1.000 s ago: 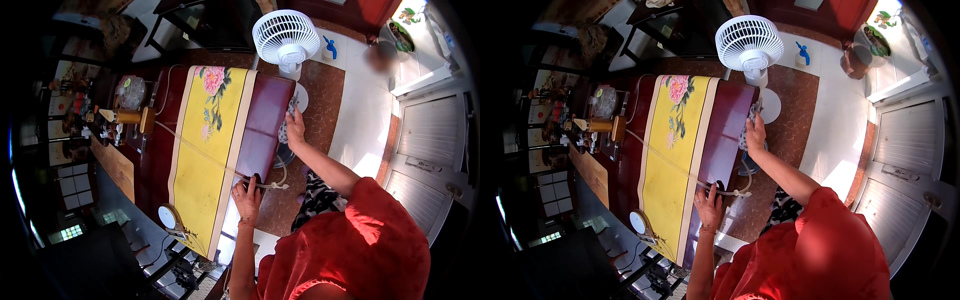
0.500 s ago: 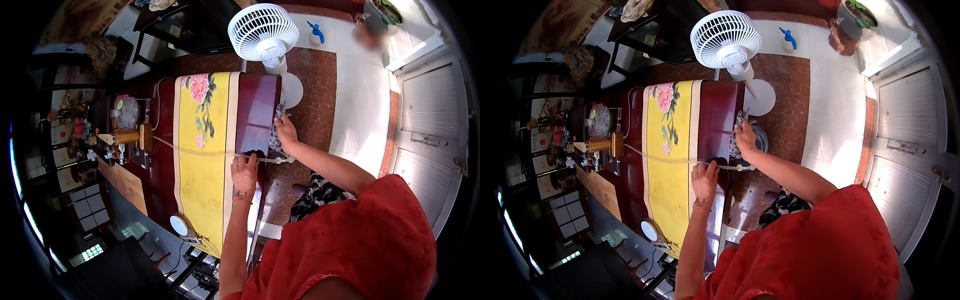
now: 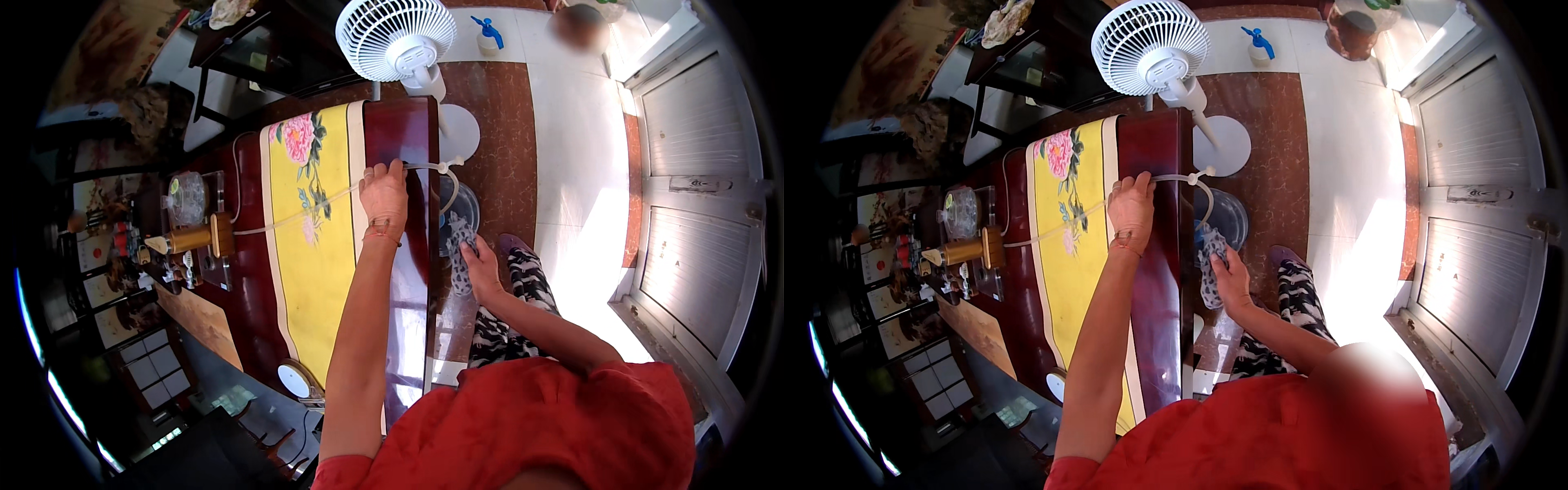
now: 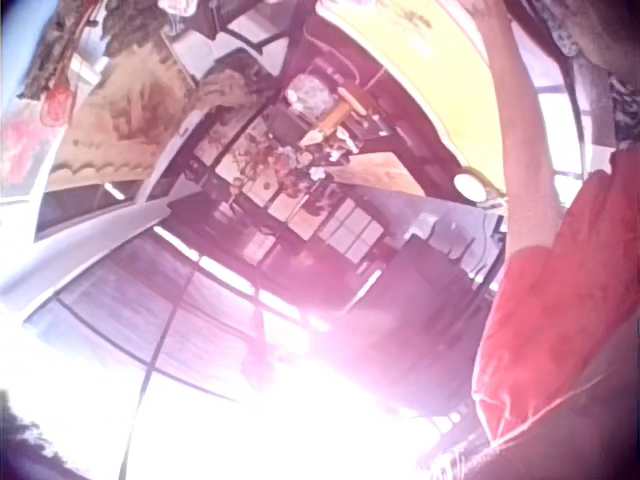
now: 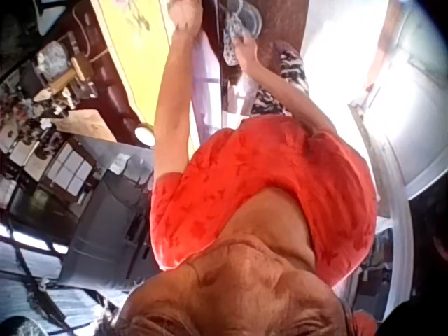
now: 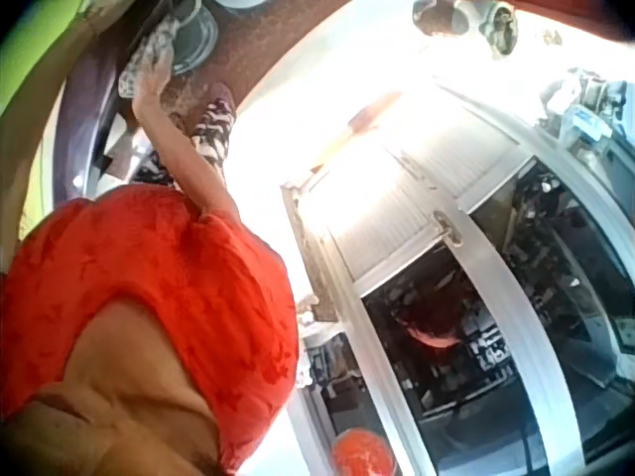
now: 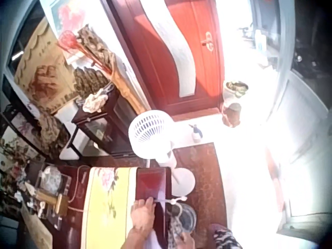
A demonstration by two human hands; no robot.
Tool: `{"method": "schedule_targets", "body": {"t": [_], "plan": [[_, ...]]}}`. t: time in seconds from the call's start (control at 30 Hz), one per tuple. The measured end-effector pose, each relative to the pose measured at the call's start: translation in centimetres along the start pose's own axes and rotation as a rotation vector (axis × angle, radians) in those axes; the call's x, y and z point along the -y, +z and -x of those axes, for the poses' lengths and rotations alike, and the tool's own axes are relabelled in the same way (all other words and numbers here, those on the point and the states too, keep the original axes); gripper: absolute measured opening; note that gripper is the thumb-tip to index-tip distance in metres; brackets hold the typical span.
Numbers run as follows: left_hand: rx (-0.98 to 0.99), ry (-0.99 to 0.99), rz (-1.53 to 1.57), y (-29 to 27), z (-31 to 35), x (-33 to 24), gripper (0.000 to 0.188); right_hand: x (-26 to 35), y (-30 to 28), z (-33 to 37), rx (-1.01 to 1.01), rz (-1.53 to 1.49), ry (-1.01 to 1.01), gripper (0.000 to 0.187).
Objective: The person wipes a wooden tea table with a cloth, including cleaning a small fan and wiping a tea tray and various tea-making objects.
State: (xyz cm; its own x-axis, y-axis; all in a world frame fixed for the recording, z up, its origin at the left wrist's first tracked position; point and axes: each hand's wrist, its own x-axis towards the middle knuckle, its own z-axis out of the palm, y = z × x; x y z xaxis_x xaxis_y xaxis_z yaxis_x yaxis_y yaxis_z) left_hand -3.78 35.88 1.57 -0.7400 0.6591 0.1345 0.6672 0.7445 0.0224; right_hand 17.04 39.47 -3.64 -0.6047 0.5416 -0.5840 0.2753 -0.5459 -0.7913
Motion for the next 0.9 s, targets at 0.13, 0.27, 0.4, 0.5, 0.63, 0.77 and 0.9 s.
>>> {"method": "schedule_targets", "body": {"t": [0.13, 0.27, 0.4, 0.5, 0.63, 0.77, 0.9], "plan": [[0.034, 0.033, 0.206, -2.5, 3.2, 0.1, 0.036, 0.9, 7.5, -3.8, -0.226, 0.429, -0.368, 0.036], [0.03, -0.034, 0.393, -6.0, 11.4, 2.0, 0.049, 2.6, 5.8, -11.6, -0.091, 0.237, -0.27, 0.035], [-0.003, -0.224, 0.354, -6.3, 26.6, 5.6, 0.043, 1.4, 6.0, -7.3, -0.217, 0.393, -0.553, 0.036], [0.019, -0.419, 0.242, -6.7, 38.8, 6.3, 0.043, -4.4, 5.7, 2.9, -0.205, 0.52, -0.514, 0.043], [0.013, -0.514, 0.184, -6.2, 49.4, 4.7, 0.044, -13.0, 3.6, 16.4, -0.041, 0.593, -0.211, 0.049], [0.006, -0.571, 0.148, -5.7, 51.7, 2.8, 0.046, -11.1, 3.6, 15.1, 0.015, 0.39, 0.008, 0.046], [0.015, -0.537, 0.113, -5.0, 52.0, 2.9, 0.049, -6.3, 5.5, 3.3, -0.132, 0.327, -0.244, 0.039]]}}
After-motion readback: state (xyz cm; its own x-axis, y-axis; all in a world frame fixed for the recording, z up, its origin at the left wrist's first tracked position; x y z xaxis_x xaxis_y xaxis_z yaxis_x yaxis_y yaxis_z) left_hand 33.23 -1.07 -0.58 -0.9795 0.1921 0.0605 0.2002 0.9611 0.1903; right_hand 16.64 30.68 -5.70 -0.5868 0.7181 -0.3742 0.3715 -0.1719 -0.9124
